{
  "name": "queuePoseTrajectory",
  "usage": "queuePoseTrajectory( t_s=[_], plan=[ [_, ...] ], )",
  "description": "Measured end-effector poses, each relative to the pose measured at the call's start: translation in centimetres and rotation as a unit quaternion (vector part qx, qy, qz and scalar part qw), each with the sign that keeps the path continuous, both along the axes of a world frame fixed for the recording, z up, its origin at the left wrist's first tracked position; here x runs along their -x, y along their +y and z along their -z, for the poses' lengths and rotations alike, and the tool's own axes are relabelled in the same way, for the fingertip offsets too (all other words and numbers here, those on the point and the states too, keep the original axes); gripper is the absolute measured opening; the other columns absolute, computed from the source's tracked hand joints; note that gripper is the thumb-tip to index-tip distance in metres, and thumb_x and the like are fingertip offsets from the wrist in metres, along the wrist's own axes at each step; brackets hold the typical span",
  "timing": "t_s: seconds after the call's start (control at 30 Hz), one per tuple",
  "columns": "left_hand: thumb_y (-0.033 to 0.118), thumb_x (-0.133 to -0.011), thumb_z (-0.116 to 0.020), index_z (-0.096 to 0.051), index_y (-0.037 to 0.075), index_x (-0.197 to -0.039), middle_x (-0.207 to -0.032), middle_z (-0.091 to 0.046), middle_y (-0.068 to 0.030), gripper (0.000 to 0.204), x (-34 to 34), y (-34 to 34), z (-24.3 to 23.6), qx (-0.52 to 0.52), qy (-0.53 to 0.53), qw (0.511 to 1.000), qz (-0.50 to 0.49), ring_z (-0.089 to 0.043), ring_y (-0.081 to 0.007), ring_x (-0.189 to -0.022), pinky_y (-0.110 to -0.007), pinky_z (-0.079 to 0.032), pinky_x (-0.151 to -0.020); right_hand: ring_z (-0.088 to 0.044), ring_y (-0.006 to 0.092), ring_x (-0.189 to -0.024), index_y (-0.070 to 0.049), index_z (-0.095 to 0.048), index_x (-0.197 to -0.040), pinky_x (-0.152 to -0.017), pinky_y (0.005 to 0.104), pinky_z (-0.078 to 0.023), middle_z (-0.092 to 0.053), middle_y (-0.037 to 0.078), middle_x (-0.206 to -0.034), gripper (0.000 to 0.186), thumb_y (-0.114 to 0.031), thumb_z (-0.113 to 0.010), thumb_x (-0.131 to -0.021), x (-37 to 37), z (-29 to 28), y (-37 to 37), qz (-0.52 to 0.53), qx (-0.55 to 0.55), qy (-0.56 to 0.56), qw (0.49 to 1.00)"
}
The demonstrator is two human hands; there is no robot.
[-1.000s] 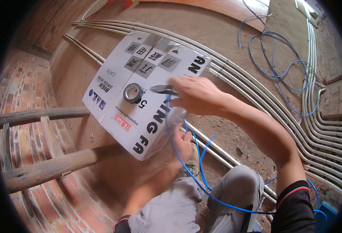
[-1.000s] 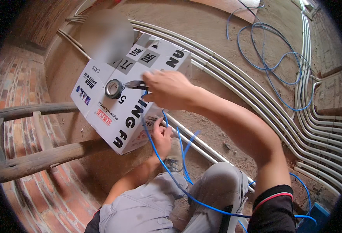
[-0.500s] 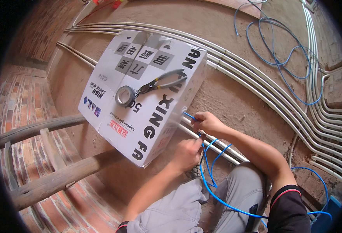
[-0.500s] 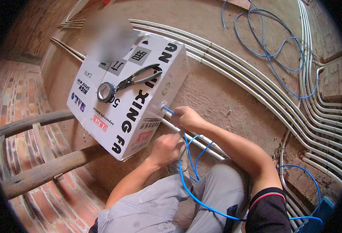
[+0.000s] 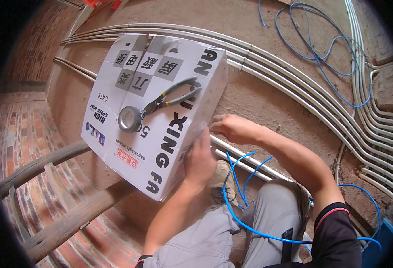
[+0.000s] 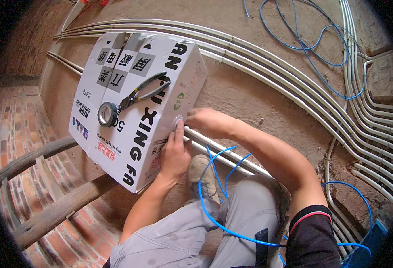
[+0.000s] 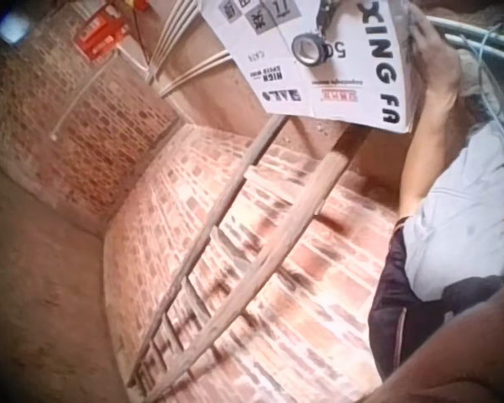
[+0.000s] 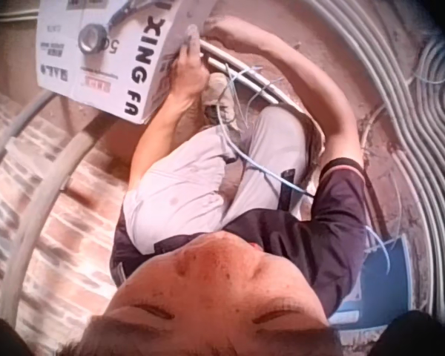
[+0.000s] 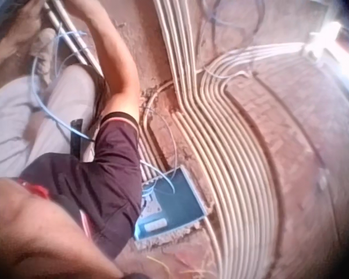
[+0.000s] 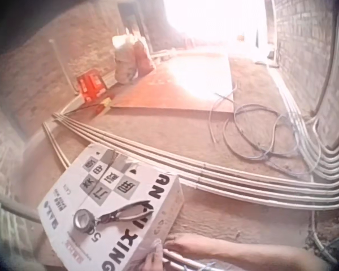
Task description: Installing and organizing electrical or networking cables within conduit pipes and an electrical box.
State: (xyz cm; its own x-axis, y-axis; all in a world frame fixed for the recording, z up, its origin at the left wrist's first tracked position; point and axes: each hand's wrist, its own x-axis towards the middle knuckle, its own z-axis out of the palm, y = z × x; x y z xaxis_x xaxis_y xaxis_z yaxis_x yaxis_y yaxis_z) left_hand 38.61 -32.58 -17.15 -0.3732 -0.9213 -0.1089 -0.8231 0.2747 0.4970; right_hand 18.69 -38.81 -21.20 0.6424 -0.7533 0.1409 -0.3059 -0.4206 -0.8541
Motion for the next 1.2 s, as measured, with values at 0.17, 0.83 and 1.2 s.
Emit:
queuePoseTrajectory(
  t_s=[0.17, 0.83, 1.2],
  plan=[
    [0.003, -0.082, -0.059, -0.031, -0.005, -0.154, -0.122, -0.058, -0.0305, 0.078, 0.1, 0.0, 0.1, -0.007, -0.045, 0.999, 0.014, -0.063, -0.0474, -0.105, -0.051, -0.054, -0.089, -0.065, 0.0243, -0.086, -0.012, -0.069, -0.100, -0.072, 0.0395, -0.054, -0.065, 0.005, -0.093, 0.019, -0.021, -0.074, -0.084, 0.6, 0.9, -0.7, 0.120, 0.272, 0.073, 0.952],
    [0.013, -0.087, -0.071, -0.027, -0.009, -0.154, -0.107, -0.059, -0.0254, 0.083, 0.2, 0.7, -1.4, -0.022, -0.085, 0.996, 0.033, -0.063, -0.0407, -0.090, -0.046, -0.054, -0.075, -0.073, 0.0304, -0.079, -0.004, -0.064, -0.104, -0.068, 0.0383, -0.057, -0.073, 0.014, -0.088, 0.018, -0.007, -0.074, -0.089, -3.0, 6.3, -0.3, 0.296, 0.118, -0.140, 0.937],
    [0.016, -0.088, -0.071, -0.023, -0.008, -0.155, -0.112, -0.058, -0.0296, 0.086, 0.6, -0.2, -0.9, 0.008, -0.084, 0.995, 0.049, -0.065, -0.0474, -0.092, -0.050, -0.056, -0.078, -0.063, 0.0130, -0.067, 0.000, -0.064, -0.099, -0.059, 0.0289, -0.051, -0.067, 0.007, -0.076, 0.011, -0.010, -0.068, -0.097, -4.5, 4.9, 0.8, 0.287, -0.210, -0.275, 0.893]
  ],
)
